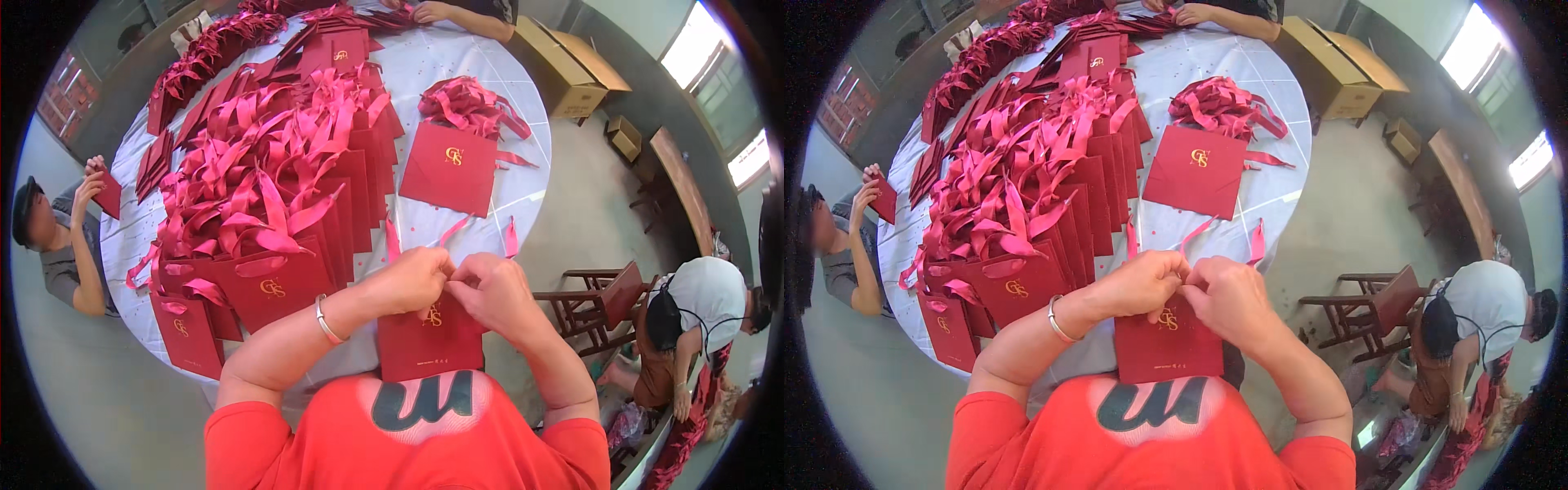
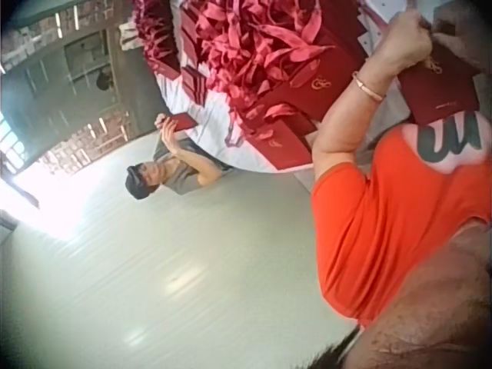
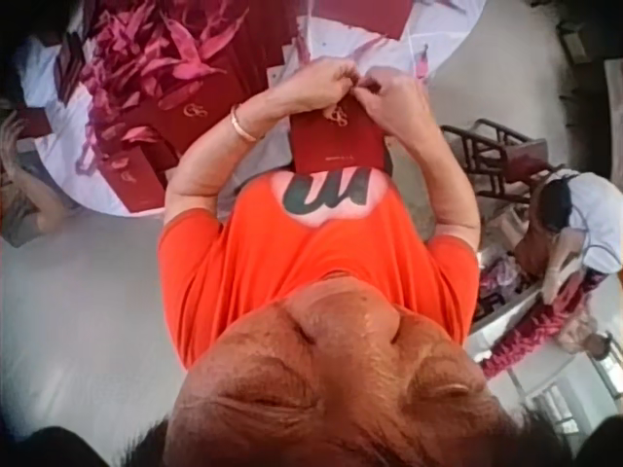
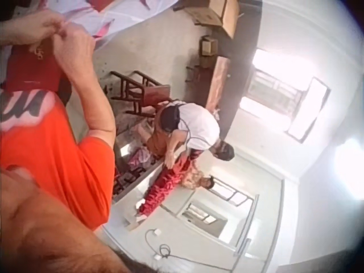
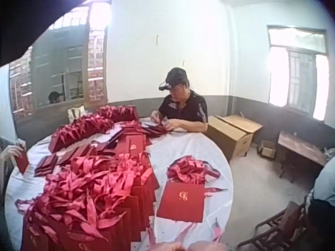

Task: The person attaches ribbon handles to paper gift bags by threading them through the bags and folding them by hand.

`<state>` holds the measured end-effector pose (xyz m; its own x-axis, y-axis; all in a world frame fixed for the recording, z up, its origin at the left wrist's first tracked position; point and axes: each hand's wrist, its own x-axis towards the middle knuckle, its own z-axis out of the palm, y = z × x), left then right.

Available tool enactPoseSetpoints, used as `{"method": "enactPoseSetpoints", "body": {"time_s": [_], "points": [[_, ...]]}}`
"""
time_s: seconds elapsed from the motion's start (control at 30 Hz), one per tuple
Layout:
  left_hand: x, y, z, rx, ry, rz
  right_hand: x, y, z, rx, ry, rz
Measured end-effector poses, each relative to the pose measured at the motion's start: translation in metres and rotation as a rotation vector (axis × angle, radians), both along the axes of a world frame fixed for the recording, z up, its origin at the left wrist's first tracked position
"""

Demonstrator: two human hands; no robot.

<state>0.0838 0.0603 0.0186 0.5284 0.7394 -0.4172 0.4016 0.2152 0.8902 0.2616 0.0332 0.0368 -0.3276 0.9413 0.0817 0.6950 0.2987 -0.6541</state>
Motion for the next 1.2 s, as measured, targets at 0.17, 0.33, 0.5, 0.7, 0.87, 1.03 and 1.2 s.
{"method": "enactPoseSetpoints", "body": {"time_s": [0.17, 0.33, 0.5, 0.7, 0.87, 1.03, 1.2], "points": [[0.004, -0.006, 0.002, 0.073, -0.057, 0.054, 0.021, 0.019, 0.006, -0.385, 0.378, 0.075], [0.009, -0.013, 0.008, 0.252, -0.023, 0.096, 0.026, 0.048, 0.011, -0.427, 0.333, 0.116], [0.01, -0.02, 0.028, 0.281, 0.015, 0.076, 0.024, 0.068, 0.023, -0.754, 0.211, 0.339], [0.014, -0.028, 0.022, 0.321, -0.028, 0.058, 0.021, 0.087, 0.004, -1.067, 0.129, 0.421], [0.011, -0.022, 0.019, 0.169, -0.05, 0.07, 0.018, 0.081, -0.008, -1.048, 0.161, 0.278], [0.011, -0.02, 0.018, 0.183, -0.066, 0.041, 0.021, 0.082, -0.022, -0.554, 0.431, 0.025], [0.012, -0.017, 0.017, 0.145, -0.051, 0.042, 0.019, 0.108, -0.038, -0.26, 0.532, -0.083]]}}
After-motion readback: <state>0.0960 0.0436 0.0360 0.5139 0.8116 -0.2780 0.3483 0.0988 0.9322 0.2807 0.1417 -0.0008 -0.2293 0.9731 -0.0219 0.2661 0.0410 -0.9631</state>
